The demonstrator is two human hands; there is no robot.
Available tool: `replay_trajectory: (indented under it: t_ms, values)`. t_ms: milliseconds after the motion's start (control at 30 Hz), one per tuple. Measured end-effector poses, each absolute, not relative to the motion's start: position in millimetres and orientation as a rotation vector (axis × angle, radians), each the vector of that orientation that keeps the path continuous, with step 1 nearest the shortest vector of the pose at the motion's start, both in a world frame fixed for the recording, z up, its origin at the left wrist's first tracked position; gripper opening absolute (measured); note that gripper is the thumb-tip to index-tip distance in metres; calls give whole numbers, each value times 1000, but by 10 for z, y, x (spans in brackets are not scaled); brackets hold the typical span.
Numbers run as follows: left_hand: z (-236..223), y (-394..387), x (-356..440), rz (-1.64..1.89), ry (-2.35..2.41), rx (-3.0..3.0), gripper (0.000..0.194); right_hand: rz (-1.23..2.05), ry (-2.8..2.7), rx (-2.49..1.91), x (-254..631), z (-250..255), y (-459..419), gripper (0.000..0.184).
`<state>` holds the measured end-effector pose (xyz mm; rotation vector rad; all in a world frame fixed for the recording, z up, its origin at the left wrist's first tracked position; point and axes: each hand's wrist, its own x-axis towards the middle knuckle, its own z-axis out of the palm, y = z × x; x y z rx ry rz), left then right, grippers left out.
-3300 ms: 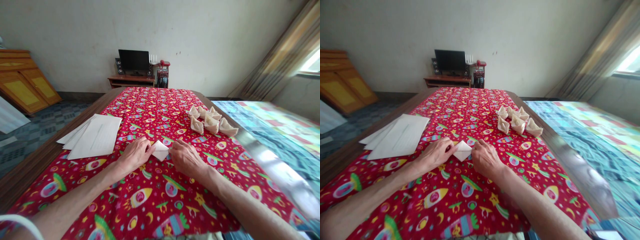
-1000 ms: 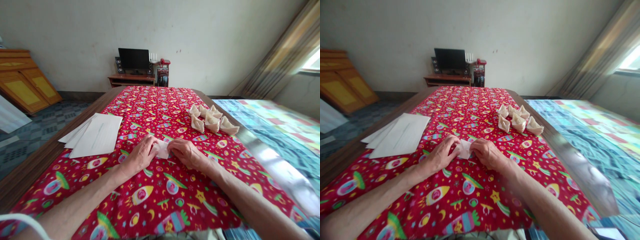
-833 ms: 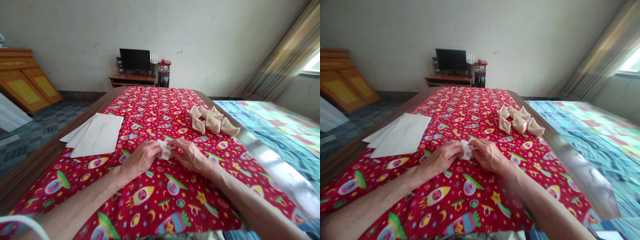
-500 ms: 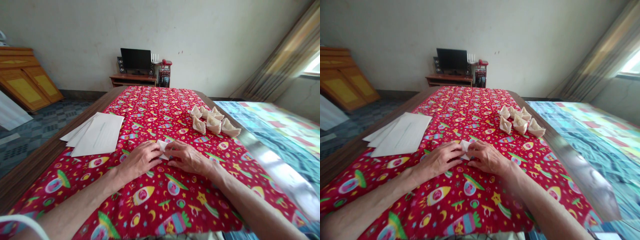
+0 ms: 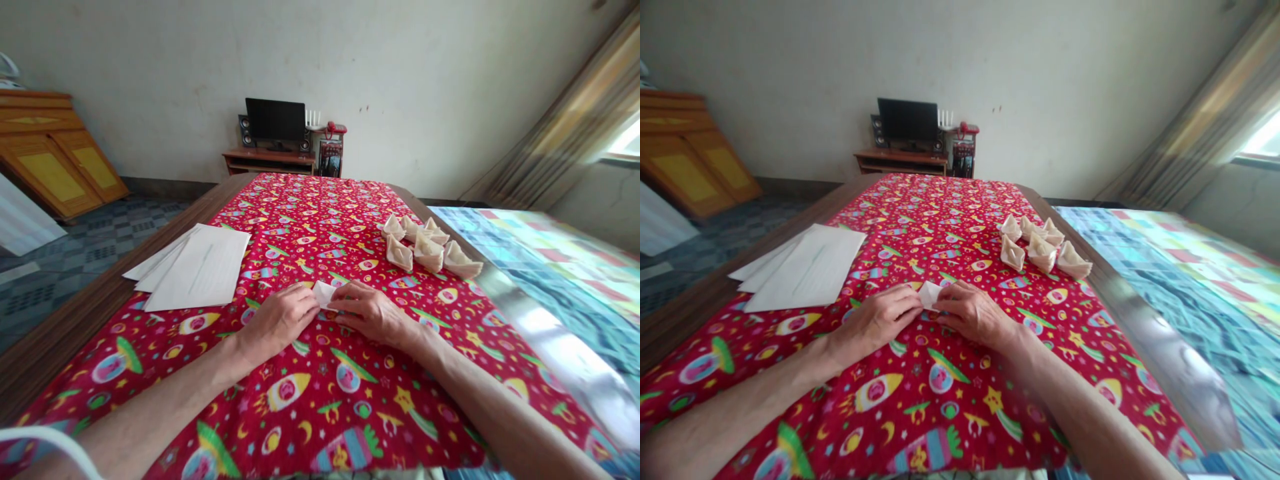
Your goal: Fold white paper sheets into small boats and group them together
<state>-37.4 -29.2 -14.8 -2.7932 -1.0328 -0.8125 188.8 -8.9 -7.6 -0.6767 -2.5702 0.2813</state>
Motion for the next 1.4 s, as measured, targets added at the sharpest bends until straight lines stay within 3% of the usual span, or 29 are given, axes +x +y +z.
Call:
replay_trajectory:
  t_ms: [333,767,1133,1400]
  values:
    - [-224,-246,-383,-949,-1407,-2700,15,463,-2374,-931,1771,-122,143,23]
    - [-105,-292,-345,-581,-1646,-2539,16,303,-2354,-1181,1691,-146,185,19]
    - [-132,-305,-340,-623,-1515,-2538,11,240,-2383,-1260,1650,-96,156,18]
    - [-81,-376,-332,-628,-1074,-2777,34,245,-2338,-1236,1656,-145,171,29]
